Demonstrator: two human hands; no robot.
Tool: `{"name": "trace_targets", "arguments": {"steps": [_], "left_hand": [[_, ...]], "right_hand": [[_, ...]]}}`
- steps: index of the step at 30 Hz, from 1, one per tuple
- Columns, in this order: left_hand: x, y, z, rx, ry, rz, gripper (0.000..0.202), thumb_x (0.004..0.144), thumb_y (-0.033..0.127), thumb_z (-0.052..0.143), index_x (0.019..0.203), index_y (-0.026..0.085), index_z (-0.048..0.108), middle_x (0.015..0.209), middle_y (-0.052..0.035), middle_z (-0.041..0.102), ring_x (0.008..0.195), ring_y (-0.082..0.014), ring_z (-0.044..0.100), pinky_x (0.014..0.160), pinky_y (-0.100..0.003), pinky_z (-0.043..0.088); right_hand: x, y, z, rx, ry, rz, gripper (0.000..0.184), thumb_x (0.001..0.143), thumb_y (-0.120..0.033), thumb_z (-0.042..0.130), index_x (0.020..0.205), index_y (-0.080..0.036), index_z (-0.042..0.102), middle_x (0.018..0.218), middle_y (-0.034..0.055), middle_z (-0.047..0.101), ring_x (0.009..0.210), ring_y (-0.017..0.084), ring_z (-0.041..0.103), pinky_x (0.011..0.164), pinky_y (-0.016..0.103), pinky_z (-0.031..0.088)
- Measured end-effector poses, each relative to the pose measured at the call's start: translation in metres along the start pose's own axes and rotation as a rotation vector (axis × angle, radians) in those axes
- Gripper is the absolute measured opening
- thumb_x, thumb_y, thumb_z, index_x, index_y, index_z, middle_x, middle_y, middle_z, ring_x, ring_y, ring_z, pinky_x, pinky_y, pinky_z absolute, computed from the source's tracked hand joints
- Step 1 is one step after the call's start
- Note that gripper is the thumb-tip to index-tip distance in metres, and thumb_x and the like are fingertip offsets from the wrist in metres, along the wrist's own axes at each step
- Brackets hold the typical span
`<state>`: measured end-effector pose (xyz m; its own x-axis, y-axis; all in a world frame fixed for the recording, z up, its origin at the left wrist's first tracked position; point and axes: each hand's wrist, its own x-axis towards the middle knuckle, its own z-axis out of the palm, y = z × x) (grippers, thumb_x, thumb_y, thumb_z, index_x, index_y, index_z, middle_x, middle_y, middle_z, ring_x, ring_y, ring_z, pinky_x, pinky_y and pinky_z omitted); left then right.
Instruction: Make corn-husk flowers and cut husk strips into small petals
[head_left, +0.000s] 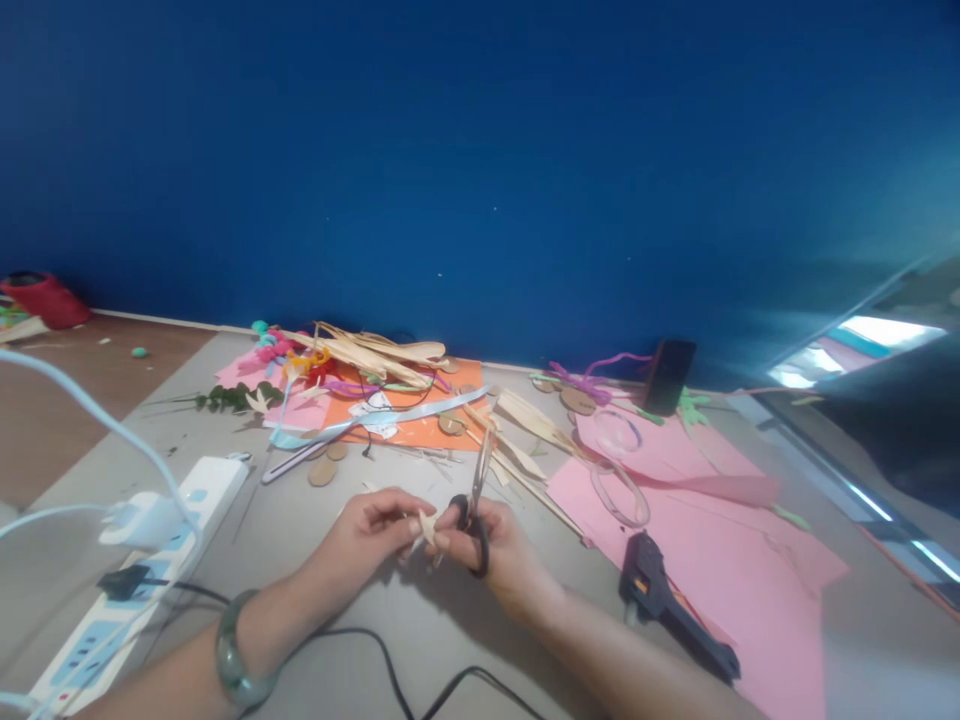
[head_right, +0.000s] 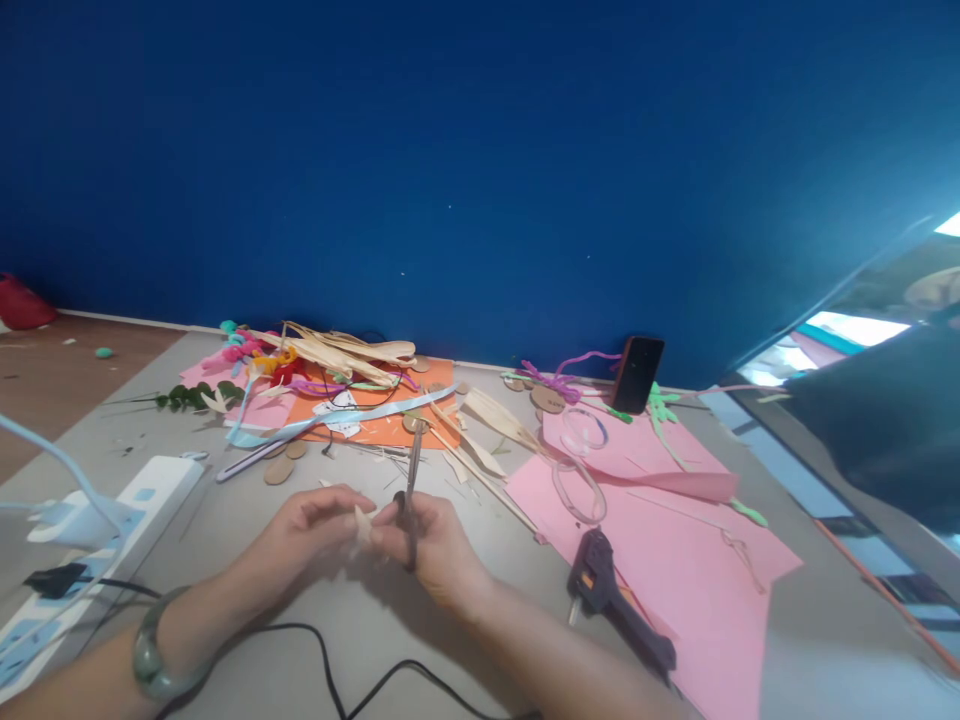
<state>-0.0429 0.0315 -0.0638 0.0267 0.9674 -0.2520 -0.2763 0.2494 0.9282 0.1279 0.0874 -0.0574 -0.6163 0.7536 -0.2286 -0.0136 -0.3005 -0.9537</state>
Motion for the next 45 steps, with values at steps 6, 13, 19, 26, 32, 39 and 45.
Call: {"name": "trace_targets", "arguments": {"steps": [6,13,19,26,32,39,45], "left_hand": [[0.0,-0.004,0.0,0.002,0.012,-0.032,0.019,0.072,0.031,0.071,0.079,0.015,0.065,0.064,-0.0005,0.061,0.052,-0.0088,0.052,0.047,-0.019,0.039],[0.0,-0.001,-0.002,0.017,0.056,-0.052,0.024,0.073,0.036,0.069,0.074,0.013,0.063,0.055,0.0007,0.057,0.046,-0.0082,0.049,0.044,-0.019,0.037],[0.002,0.002,-0.007,0.01,0.139,-0.011,0.021,0.074,0.034,0.068,0.071,0.014,0.061,0.053,0.0033,0.053,0.043,-0.0063,0.046,0.041,-0.017,0.035],[0.003,0.0,-0.01,0.025,0.173,0.013,0.018,0.075,0.031,0.066,0.068,0.015,0.06,0.048,0.0053,0.051,0.041,-0.005,0.041,0.039,-0.015,0.033],[0.003,0.001,-0.01,0.02,0.16,0.03,0.016,0.076,0.029,0.065,0.07,0.015,0.062,0.048,0.0051,0.051,0.041,-0.0051,0.042,0.039,-0.015,0.034],[0.004,0.004,-0.005,-0.027,0.152,0.049,0.013,0.073,0.027,0.065,0.074,0.013,0.064,0.059,-0.0005,0.065,0.046,-0.0088,0.055,0.041,-0.018,0.042],[0.004,0.001,-0.005,-0.016,0.163,0.073,0.011,0.073,0.024,0.065,0.077,0.015,0.064,0.054,0.0001,0.067,0.046,-0.0115,0.059,0.042,-0.019,0.046]], "right_hand": [[-0.004,0.0,0.005,-0.139,0.118,-0.067,0.028,0.067,-0.038,0.076,0.071,-0.014,0.061,0.058,-0.0002,0.061,0.051,0.012,0.053,0.05,0.023,0.042],[-0.006,-0.004,0.004,-0.278,0.03,-0.039,0.033,0.064,-0.039,0.075,0.079,-0.014,0.059,0.062,-0.0015,0.057,0.054,0.01,0.048,0.051,0.022,0.039],[-0.004,-0.014,-0.01,-0.662,-0.191,0.038,0.024,0.07,-0.035,0.068,0.079,-0.014,0.061,0.068,0.0,0.058,0.06,0.011,0.049,0.05,0.019,0.037],[-0.001,-0.007,-0.008,-0.833,-0.243,0.071,0.036,0.072,-0.049,0.065,0.071,-0.014,0.06,0.061,-0.0013,0.054,0.056,0.011,0.044,0.046,0.019,0.03],[-0.001,-0.01,-0.007,-0.985,-0.176,0.048,0.036,0.07,-0.051,0.066,0.07,-0.015,0.062,0.062,0.0004,0.06,0.056,0.012,0.048,0.048,0.02,0.029],[-0.003,-0.028,-0.001,-1.262,0.01,0.008,0.039,0.063,-0.056,0.07,0.066,-0.019,0.059,0.059,0.0007,0.061,0.053,0.013,0.049,0.05,0.022,0.027],[-0.007,-0.034,0.0,-1.316,0.008,-0.006,0.04,0.065,-0.059,0.067,0.069,-0.02,0.061,0.06,0.0017,0.063,0.055,0.015,0.053,0.051,0.023,0.026]]}}
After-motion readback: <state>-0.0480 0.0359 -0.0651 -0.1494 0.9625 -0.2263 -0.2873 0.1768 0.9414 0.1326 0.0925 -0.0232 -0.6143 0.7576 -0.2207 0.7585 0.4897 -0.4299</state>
